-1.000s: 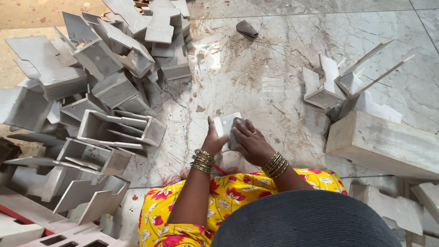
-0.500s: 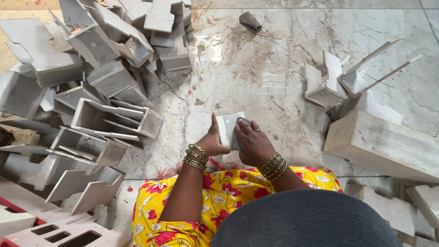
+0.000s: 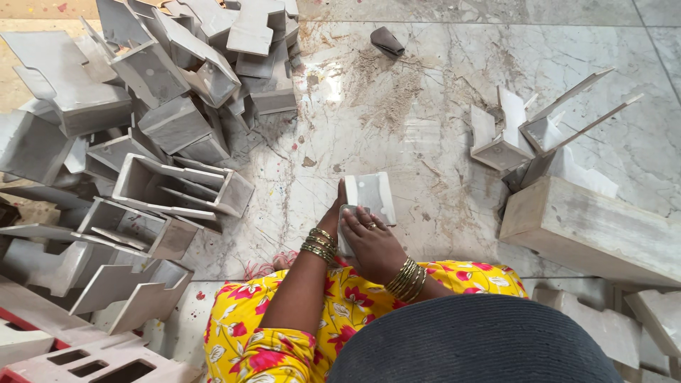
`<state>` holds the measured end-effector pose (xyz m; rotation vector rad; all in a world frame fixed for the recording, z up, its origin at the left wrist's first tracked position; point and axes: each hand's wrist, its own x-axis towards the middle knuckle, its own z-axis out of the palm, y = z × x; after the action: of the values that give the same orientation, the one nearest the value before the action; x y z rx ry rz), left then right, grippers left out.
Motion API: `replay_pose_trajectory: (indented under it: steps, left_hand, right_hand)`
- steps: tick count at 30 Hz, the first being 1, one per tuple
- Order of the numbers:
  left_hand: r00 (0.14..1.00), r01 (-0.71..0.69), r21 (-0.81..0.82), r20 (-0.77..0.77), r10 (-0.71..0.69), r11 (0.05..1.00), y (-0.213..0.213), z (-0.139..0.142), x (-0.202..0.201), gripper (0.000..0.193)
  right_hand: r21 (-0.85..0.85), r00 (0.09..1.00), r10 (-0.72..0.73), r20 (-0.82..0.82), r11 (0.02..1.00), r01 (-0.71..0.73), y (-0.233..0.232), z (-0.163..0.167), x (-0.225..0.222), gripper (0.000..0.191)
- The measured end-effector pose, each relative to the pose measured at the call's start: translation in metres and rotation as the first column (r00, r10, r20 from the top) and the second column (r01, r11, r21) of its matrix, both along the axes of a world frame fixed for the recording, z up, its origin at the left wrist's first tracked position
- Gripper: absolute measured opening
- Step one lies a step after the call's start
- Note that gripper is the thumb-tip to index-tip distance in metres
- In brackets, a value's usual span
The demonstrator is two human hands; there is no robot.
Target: The person sits on the floor among a large pile of white foam letter cutouts. They pick up one foam piece at a time, rub and wipe its surfaces with their hand and a small block, then set the piece back on the floor and reach for the next one.
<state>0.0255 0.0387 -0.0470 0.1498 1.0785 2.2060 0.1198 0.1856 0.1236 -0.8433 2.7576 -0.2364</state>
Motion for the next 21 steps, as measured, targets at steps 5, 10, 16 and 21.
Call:
replay_pose_trajectory:
  steps: [5,10,16,21]
  left_hand:
    - [0.861,-0.221,-0.561,-0.496,-0.111,0.798,-0.004,-0.005,0.007,0.122]
    - [0.574,-0.511,-0.557,-0.788,-0.222,0.655,0.003,-0.003,0.014,0.128]
    - [0.843,-0.271,-0.534,-0.533,-0.07,0.801,0.011,0.003,0.013,0.105]
    - [0.592,-0.456,-0.613,-0.75,-0.294,0.645,0.011,0.008,0.012,0.087]
  right_hand:
    - [0.109,0.989,-0.139,-0.042,0.984,0.143,-0.011,-0.001,-0.014,0.085]
    - [-0.013,0.939,-0.305,-0.16,0.952,0.307,-0.005,-0.002,-0.029,0.069]
    - [0.101,0.989,-0.035,-0.143,0.994,0.05,-0.005,-0.009,-0.016,0.075]
    - [0.042,0.979,-0.201,-0.019,0.979,0.202,-0.01,-0.005,-0.023,0.064]
